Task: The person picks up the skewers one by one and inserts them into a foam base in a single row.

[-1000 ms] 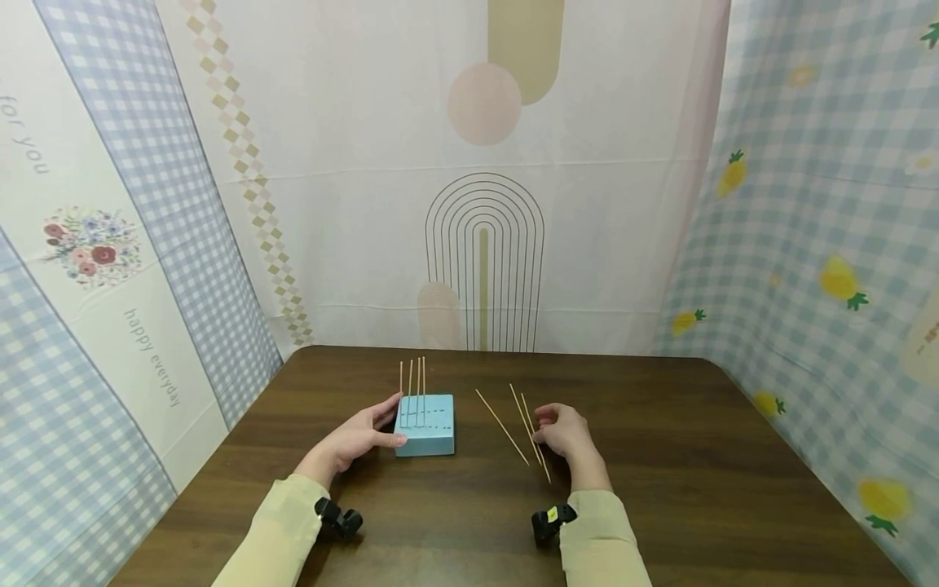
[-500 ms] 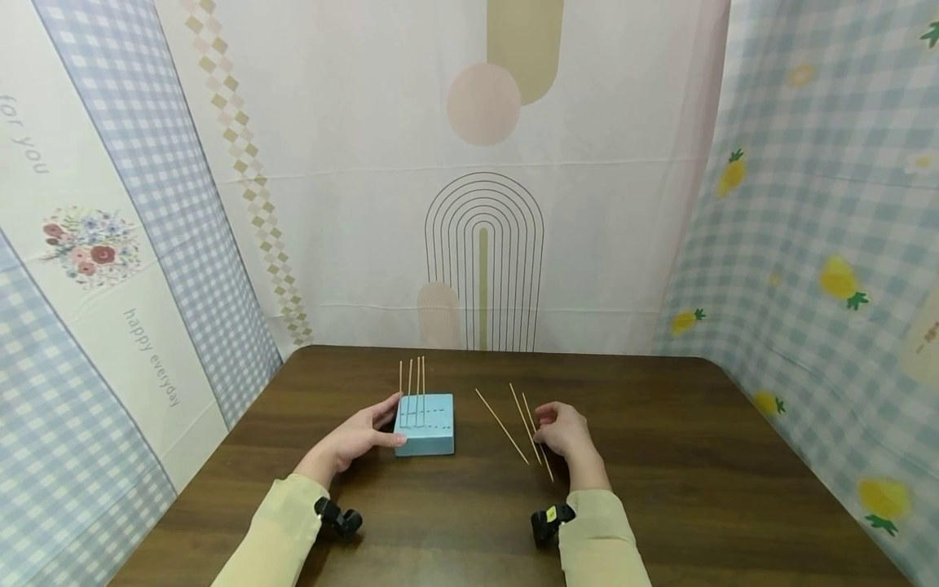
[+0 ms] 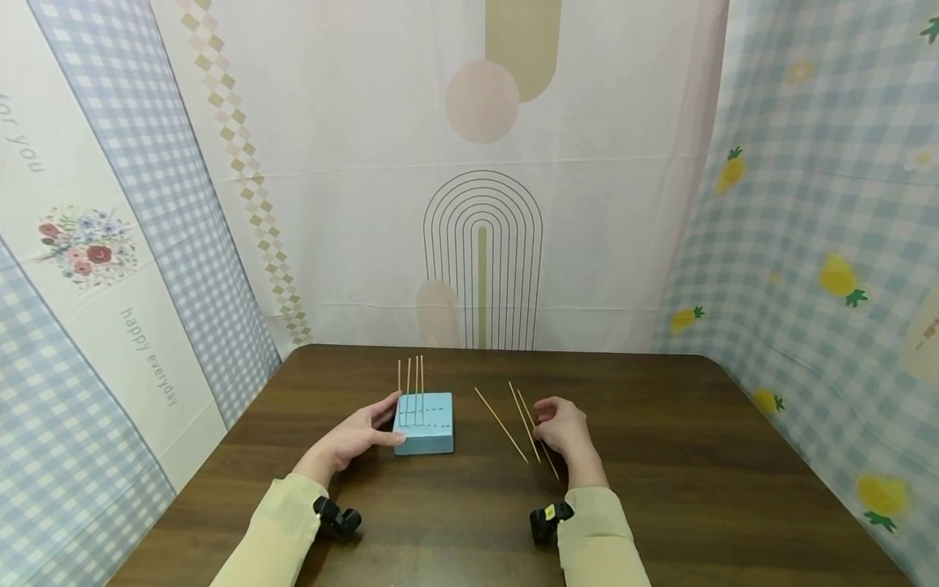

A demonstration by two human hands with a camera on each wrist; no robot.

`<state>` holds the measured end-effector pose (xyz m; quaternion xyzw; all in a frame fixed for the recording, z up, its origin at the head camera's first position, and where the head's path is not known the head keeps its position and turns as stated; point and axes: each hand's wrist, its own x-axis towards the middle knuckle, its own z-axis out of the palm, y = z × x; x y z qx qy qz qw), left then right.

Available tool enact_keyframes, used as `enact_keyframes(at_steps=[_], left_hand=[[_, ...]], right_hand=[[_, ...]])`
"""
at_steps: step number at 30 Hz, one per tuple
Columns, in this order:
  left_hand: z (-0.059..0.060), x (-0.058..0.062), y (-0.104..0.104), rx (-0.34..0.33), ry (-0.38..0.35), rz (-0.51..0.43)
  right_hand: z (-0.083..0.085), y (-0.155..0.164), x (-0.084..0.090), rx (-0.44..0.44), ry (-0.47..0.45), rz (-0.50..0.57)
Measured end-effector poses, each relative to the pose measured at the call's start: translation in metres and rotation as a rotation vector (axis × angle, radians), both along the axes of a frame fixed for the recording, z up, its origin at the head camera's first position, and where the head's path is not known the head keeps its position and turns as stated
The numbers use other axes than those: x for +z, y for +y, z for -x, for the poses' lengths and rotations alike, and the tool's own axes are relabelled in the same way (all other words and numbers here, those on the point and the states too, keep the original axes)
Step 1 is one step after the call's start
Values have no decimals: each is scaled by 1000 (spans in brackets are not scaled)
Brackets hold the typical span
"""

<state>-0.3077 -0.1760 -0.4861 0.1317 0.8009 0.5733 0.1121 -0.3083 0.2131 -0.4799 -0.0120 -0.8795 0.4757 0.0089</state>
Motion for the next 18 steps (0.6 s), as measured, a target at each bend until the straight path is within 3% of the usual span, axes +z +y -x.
enact_keyframes(at_steps=[11,18], left_hand=[[-2,3,-2,-11,1,4],[-2,-2,-4,-4,-10,-1]], right_hand=[[-7,-3,11,20,-87,295],[-7,-16,19,55,-54,398]])
